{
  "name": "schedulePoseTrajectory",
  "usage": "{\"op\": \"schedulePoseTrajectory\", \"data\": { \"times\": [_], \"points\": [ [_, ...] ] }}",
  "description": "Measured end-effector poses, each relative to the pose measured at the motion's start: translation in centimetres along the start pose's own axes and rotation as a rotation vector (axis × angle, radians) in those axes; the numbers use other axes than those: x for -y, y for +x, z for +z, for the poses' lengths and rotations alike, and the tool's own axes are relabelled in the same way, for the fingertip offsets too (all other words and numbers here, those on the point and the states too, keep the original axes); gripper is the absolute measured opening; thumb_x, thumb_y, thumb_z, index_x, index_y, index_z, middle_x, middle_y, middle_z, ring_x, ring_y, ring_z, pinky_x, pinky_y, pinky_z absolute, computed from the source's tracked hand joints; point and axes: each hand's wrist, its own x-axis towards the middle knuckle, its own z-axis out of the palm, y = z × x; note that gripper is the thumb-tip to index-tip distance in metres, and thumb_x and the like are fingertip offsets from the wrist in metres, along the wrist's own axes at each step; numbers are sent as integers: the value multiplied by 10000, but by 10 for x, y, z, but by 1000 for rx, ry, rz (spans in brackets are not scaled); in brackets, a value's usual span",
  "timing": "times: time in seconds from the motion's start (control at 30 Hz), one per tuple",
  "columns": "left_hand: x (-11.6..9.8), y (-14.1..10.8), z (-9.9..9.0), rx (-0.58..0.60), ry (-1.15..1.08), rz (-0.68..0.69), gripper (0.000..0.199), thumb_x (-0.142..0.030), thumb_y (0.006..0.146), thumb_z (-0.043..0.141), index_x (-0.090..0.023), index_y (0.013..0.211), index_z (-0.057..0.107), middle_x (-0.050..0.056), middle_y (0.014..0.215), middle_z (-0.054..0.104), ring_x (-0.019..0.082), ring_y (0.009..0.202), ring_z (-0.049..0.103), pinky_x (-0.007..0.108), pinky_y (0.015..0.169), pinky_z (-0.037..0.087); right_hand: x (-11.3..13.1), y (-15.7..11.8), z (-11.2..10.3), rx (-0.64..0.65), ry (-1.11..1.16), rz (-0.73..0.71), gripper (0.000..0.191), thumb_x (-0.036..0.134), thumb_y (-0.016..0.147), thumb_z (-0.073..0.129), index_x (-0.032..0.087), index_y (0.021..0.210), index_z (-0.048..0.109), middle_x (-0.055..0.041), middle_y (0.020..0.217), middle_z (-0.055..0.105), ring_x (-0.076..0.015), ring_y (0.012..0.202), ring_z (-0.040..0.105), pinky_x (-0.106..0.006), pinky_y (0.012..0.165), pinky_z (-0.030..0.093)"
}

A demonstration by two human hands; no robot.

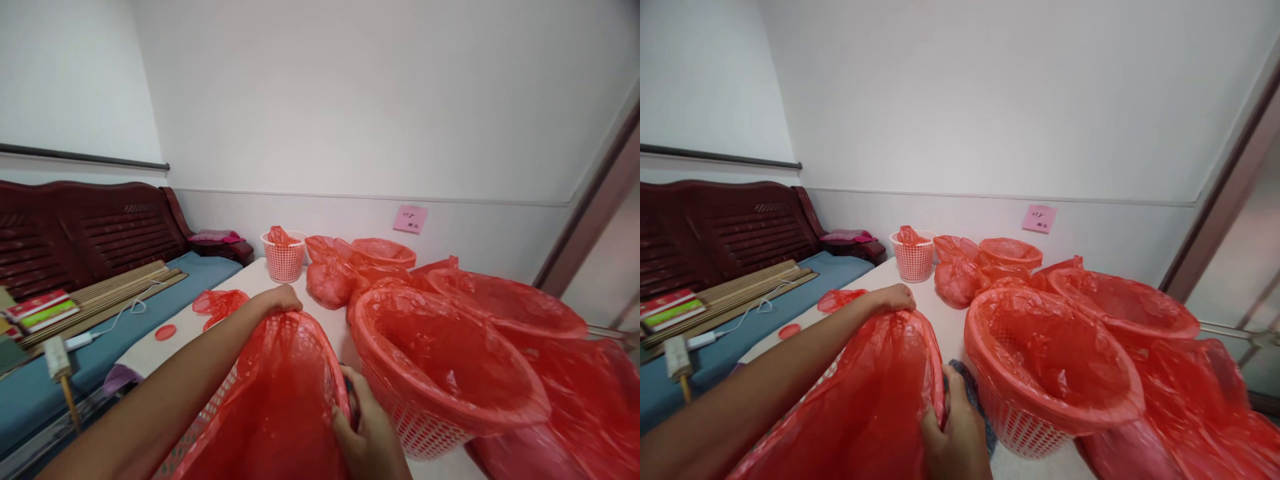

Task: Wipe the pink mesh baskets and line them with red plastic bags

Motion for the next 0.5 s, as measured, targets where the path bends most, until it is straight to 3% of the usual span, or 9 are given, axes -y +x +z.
{"op": "schedulePoseTrajectory", "data": {
  "times": [0.17,0.3,0.5],
  "points": [
    [0,0,1,29,-2,-8,282,-343,886,597,-146,1087,612,53,1067,643,193,893,641,370,749,555,17,12,-15,41,-336,-66,369,250,768,520,214,1129,589,-111,1045,676,-285,948,638,-359,800,459],
    [-2,1,4,9,-28,11,300,-347,882,601,-147,1105,610,57,1108,635,214,939,634,395,786,548,34,22,-18,22,-630,-119,524,223,792,497,142,1309,481,-208,1219,571,-354,1069,583,-433,843,441],
    [0,2,0,-10,-95,38,292,-347,882,601,-145,1092,614,56,1100,638,210,932,635,387,777,548,25,41,-7,85,-428,-136,414,77,741,451,169,1125,573,-108,905,698,-238,840,656,-305,745,443]
  ]
}}
